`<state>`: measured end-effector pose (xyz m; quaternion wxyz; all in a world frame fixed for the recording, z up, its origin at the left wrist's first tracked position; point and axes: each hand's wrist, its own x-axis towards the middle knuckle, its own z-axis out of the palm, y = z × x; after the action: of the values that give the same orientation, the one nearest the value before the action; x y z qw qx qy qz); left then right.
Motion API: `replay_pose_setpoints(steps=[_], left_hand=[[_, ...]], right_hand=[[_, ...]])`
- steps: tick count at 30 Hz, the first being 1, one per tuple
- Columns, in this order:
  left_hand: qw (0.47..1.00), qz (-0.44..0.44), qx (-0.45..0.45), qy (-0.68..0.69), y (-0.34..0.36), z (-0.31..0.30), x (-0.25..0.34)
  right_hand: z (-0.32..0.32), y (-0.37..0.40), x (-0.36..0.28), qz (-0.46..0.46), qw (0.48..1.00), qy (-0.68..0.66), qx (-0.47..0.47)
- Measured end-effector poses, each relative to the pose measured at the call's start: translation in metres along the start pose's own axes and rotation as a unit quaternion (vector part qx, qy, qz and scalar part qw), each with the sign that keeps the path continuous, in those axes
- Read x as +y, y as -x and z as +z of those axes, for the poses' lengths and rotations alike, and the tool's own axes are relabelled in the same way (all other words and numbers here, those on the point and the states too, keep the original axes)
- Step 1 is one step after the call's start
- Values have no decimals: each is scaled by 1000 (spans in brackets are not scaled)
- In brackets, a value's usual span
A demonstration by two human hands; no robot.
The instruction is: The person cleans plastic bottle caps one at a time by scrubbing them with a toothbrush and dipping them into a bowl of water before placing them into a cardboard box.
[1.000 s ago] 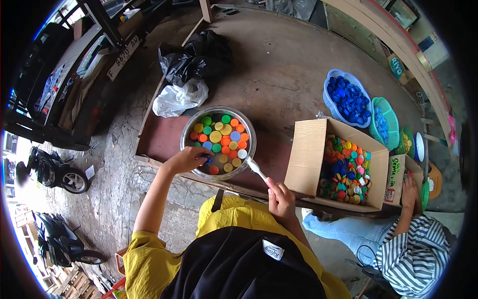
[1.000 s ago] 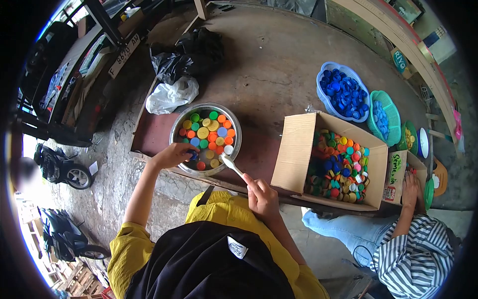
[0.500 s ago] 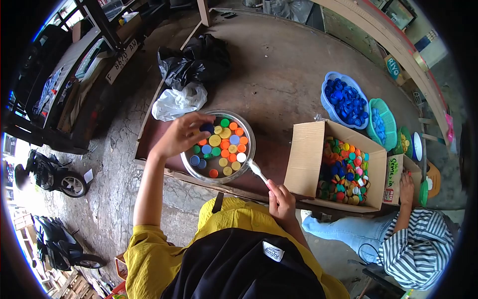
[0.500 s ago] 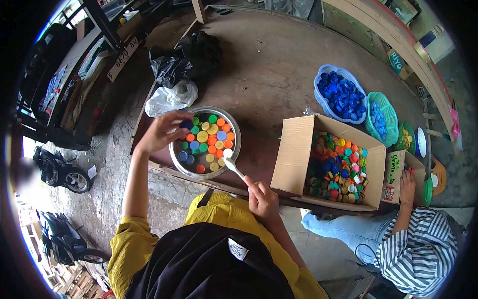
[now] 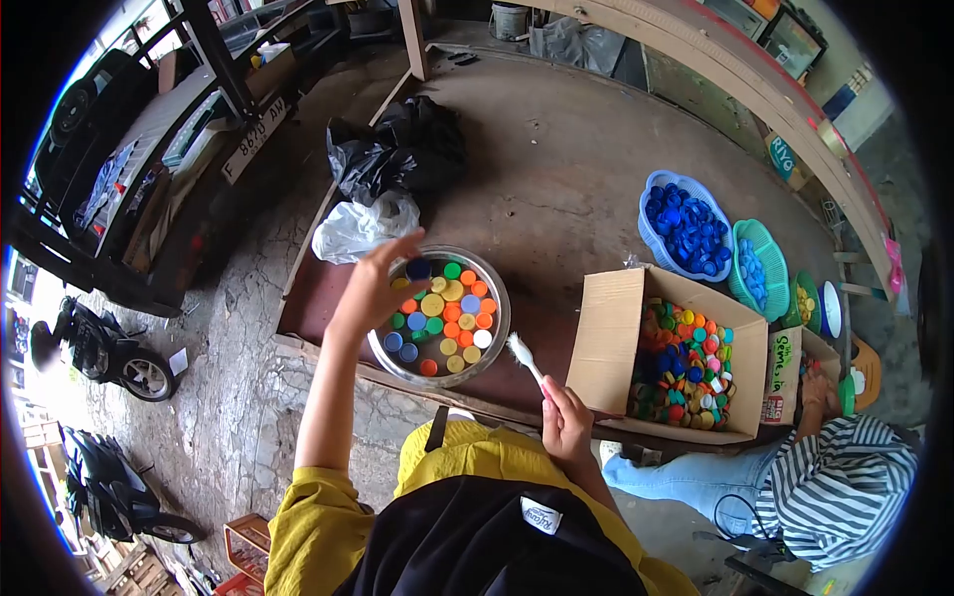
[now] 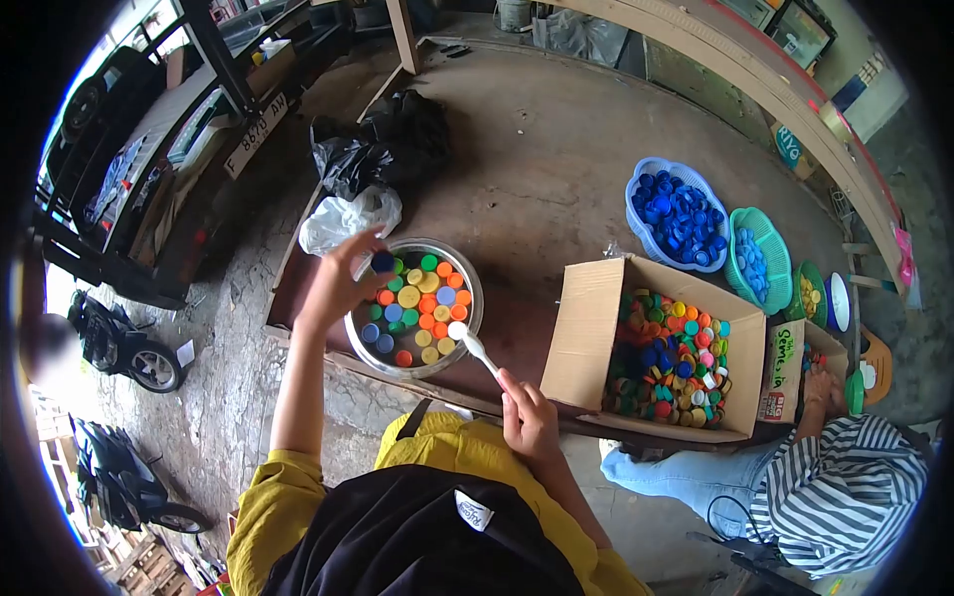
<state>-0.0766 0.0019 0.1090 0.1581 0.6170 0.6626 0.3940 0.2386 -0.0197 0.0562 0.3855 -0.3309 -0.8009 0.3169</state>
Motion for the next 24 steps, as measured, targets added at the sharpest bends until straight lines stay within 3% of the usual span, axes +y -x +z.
replay_pose_setpoints(steps=[2,4,6,7,8,10,14,15,16,19,22,23,24], left_hand=[[996,24,56,62,-3,-11,18],[973,9,87,215,2,0,12],[941,-50,67,327,10,37,-22],[998,19,-57,17,17,47,-44],[986,77,-104,-103,26,52,-47],[991,-28,-54,119,35,64,-32],[991,4,43,129,44,75,-10],[992,12,47,121,46,81,-12],[989,7,59,136,49,85,-13],[983,17,71,171,55,91,-13],[981,49,91,166,56,89,-8],[979,28,94,178,57,88,-8],[980,25,93,172,57,87,-9]], right_hand=[[-3,-6,-3,-13,1000,-1,-2],[-5,-9,-4,-23,1000,1,3],[-3,-9,0,-23,1000,-1,3],[-1,-7,3,-20,1000,-3,-1],[-1,-7,4,-18,1000,-3,-5],[-2,-12,6,-26,1000,8,10],[6,-25,5,10,1000,-9,12],[12,-31,5,-17,1000,3,17],[15,-31,6,11,1000,4,-17],[25,-34,10,-40,989,89,-114],[39,-47,44,-6,996,60,-60],[36,-50,49,16,986,144,-86],[35,-52,45,1,987,132,-87]])
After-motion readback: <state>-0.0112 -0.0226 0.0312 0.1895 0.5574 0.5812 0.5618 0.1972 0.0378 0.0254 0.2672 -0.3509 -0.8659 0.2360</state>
